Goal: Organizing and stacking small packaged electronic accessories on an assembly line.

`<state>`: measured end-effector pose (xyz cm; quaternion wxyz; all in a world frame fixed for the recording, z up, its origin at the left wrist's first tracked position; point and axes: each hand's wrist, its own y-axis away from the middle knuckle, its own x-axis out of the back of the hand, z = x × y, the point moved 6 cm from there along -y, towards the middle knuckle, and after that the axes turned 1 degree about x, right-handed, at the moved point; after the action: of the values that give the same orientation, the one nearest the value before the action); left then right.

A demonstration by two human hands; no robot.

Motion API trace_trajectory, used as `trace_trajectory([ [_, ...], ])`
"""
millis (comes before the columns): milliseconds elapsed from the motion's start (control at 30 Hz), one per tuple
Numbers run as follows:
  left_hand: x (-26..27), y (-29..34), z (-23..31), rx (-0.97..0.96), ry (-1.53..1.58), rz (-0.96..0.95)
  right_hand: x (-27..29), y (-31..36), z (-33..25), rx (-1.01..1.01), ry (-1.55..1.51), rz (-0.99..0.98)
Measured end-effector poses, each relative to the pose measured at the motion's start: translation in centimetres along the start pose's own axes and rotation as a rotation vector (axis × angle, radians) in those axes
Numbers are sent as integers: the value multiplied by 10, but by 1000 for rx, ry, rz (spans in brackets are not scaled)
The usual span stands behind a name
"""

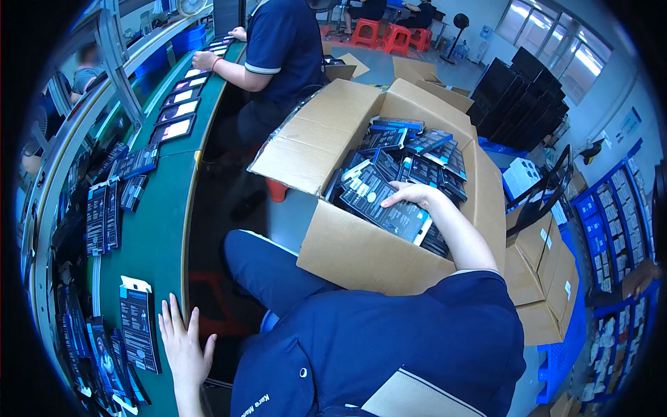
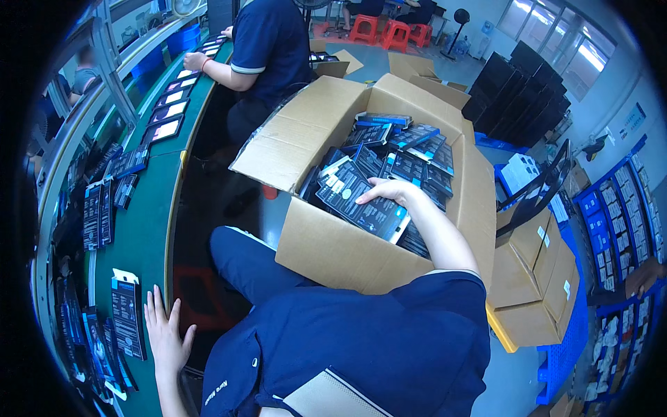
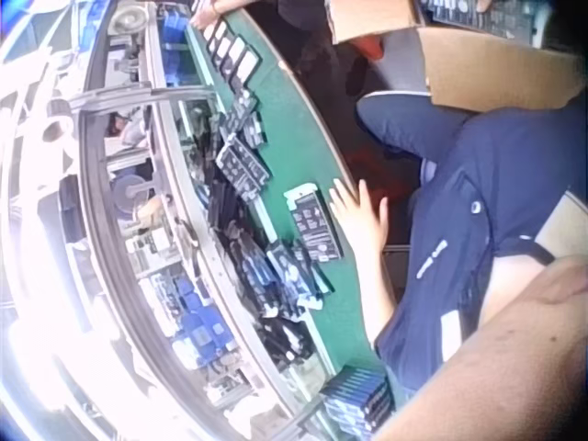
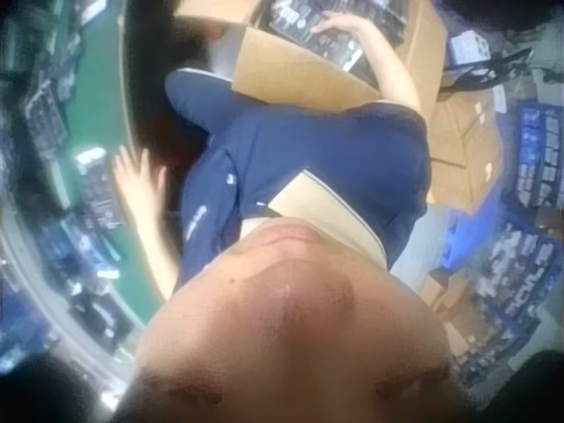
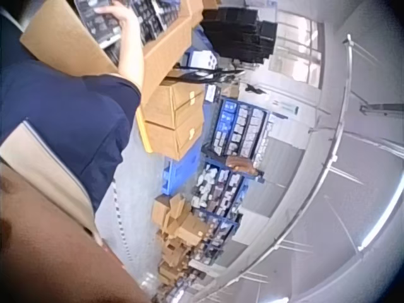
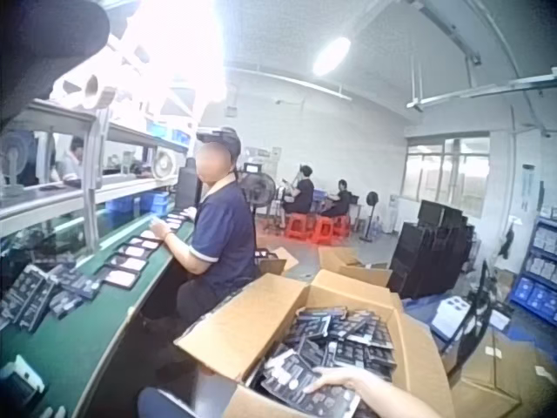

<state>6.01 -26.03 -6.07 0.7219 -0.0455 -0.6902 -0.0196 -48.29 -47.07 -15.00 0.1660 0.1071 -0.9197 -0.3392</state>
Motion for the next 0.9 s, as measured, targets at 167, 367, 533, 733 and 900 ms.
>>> trace_trajectory([
  [167, 0, 0, -1, -2, 32, 9, 27, 16, -15, 311, -634, -132],
  [367, 24, -9, 25, -183, 238, 202, 8, 54, -98, 766, -1125, -326],
  [533, 48, -67, 92, -334, 911, 227, -133, 84, -167, 669, -545, -556],
  [733, 38, -96, 105, -46, 1461, 365, -234, 109, -159, 913, 242, -383],
  [900, -24, -98, 69, 362, 1910, -96, -81, 27, -174, 802, 287, 349],
])
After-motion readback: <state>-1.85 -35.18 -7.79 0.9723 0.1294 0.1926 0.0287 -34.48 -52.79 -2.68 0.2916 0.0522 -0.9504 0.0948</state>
